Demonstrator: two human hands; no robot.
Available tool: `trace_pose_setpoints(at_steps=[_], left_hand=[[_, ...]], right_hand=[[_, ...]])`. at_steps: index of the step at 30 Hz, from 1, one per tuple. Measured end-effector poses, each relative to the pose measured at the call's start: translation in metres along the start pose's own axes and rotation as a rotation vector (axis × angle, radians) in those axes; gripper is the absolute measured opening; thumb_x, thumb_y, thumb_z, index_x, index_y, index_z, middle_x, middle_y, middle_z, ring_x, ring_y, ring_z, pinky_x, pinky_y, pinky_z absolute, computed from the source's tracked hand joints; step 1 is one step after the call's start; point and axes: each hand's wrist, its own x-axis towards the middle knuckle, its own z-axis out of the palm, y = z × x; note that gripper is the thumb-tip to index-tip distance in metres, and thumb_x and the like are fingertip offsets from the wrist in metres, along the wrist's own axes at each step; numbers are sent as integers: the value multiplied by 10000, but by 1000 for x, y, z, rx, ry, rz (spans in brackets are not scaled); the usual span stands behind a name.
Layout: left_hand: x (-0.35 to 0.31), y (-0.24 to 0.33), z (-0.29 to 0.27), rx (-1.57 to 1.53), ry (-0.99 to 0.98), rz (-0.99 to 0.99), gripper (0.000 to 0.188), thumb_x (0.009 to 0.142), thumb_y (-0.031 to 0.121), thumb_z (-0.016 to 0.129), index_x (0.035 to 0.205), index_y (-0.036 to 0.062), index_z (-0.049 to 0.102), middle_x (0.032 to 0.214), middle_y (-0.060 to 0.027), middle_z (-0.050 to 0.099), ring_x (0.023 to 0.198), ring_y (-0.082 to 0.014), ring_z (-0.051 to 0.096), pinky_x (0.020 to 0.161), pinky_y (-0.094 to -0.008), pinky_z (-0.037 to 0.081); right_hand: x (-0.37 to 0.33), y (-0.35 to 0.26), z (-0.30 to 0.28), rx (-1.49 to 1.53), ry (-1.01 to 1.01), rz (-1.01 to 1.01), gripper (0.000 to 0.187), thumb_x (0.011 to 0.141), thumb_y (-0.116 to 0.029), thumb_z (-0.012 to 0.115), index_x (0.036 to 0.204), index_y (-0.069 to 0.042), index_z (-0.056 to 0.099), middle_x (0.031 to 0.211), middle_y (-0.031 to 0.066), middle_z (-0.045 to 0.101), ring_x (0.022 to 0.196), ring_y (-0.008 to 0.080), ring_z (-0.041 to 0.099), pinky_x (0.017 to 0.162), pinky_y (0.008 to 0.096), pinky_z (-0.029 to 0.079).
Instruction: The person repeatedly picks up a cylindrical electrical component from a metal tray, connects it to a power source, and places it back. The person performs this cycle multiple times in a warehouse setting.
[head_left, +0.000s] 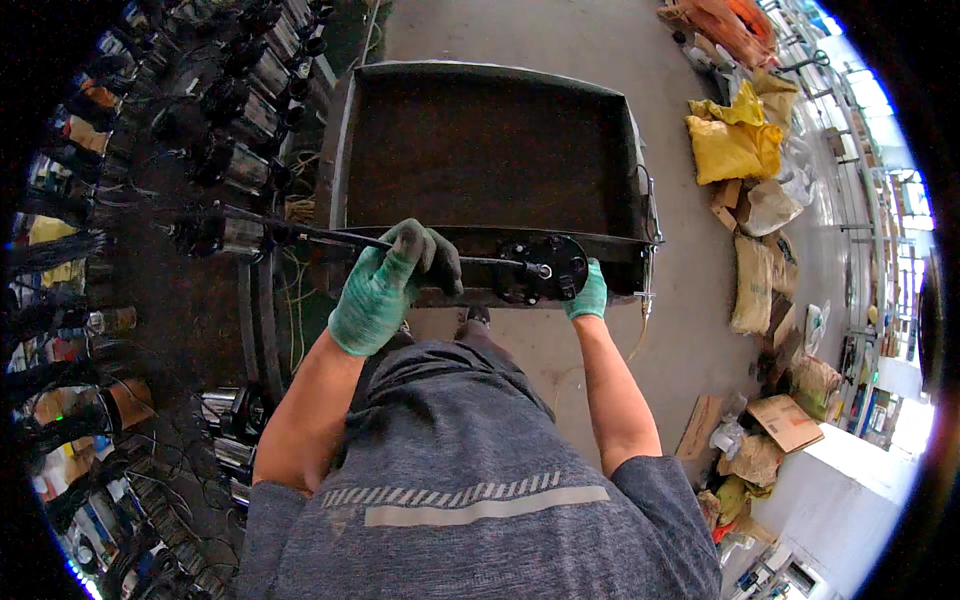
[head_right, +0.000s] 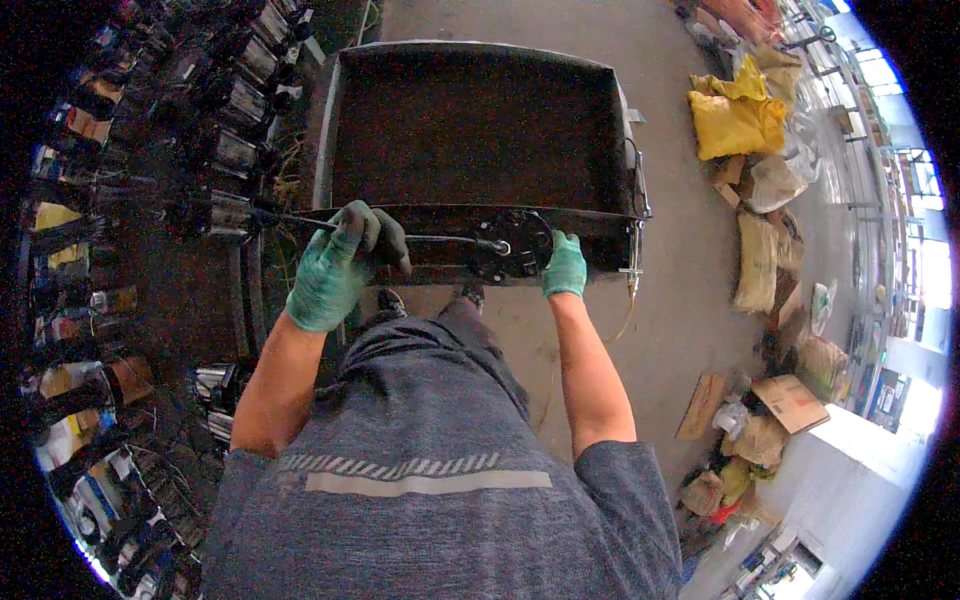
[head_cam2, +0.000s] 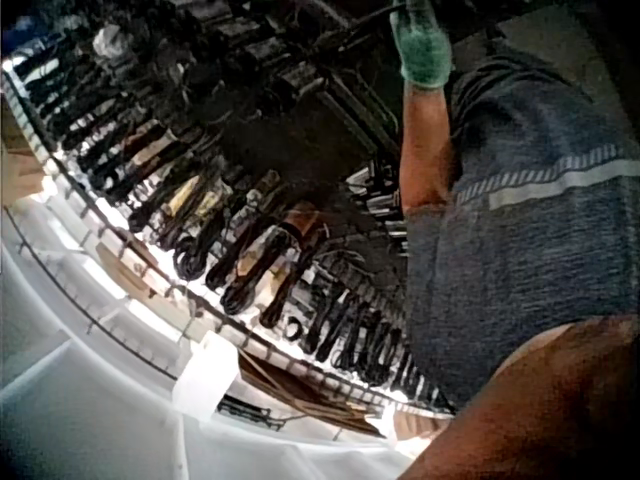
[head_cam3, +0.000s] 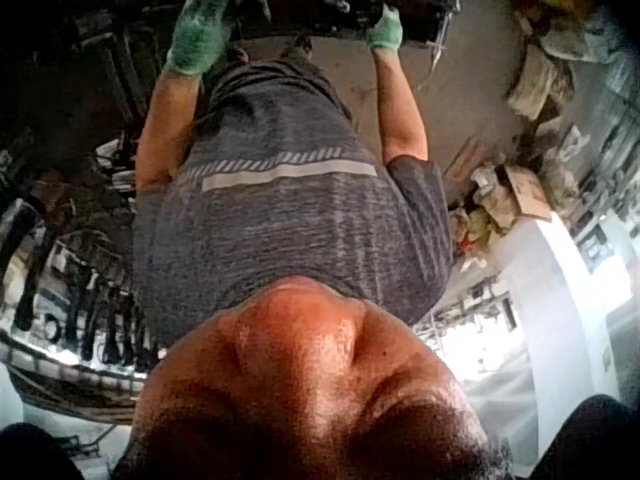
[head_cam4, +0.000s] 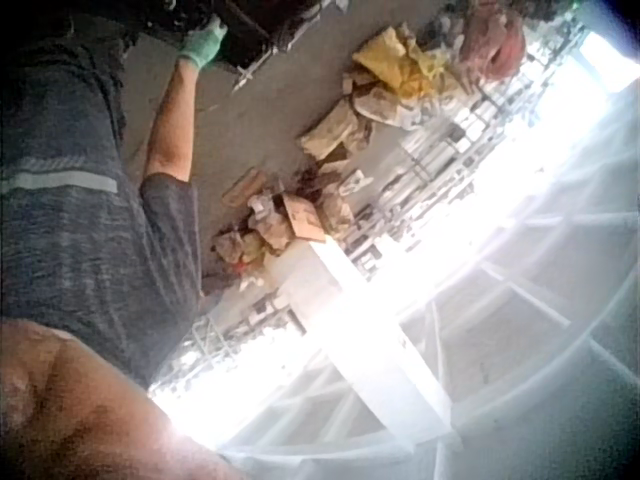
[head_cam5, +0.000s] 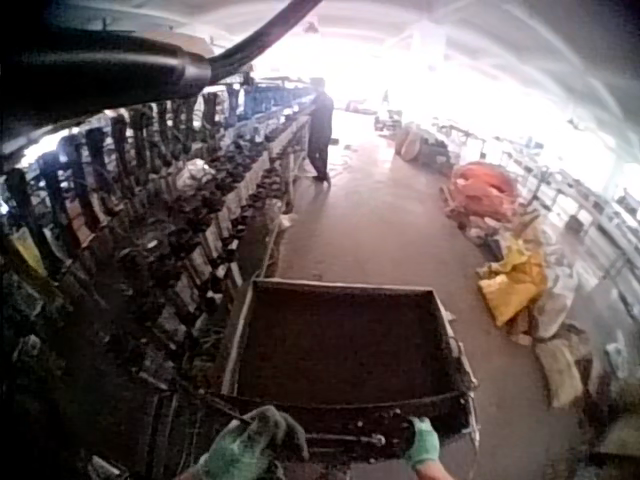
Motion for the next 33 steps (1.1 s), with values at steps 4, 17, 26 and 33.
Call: trace_pose_setpoints(at_steps=[4,17,26,33], left_hand=[[-16,-1,-7,-46,43,45,394,1080,436,475,877,98,460,887,-142,612,800,-231,639,782,-355,541],[-90,32,-91,124,518,204,513,1035,541,524,799,85,525,758,-61,605,581,-168,580,575,-307,475],[-203,136,-204,411,975,379,486,1077,514,427,856,91,520,774,-63,592,599,-155,529,586,-327,443],[-257,178,-319,524,1187,531,450,1052,440,550,827,69,672,726,-10,658,583,-110,586,533,-288,439]], right_hand=[[7,-9,0,154,-28,-6,344,903,-108,622,1245,-76,644,1207,123,672,1056,304,677,928,396,551],[37,-186,-67,833,-753,219,499,862,99,477,1334,-10,599,1222,95,704,1087,221,682,919,335,552],[-32,-407,43,484,-1180,-54,469,823,105,475,1251,-2,633,1087,88,704,937,168,669,771,318,565],[-123,-484,224,697,-1303,15,312,931,67,500,1173,-19,677,1028,36,664,883,132,603,757,261,504]])
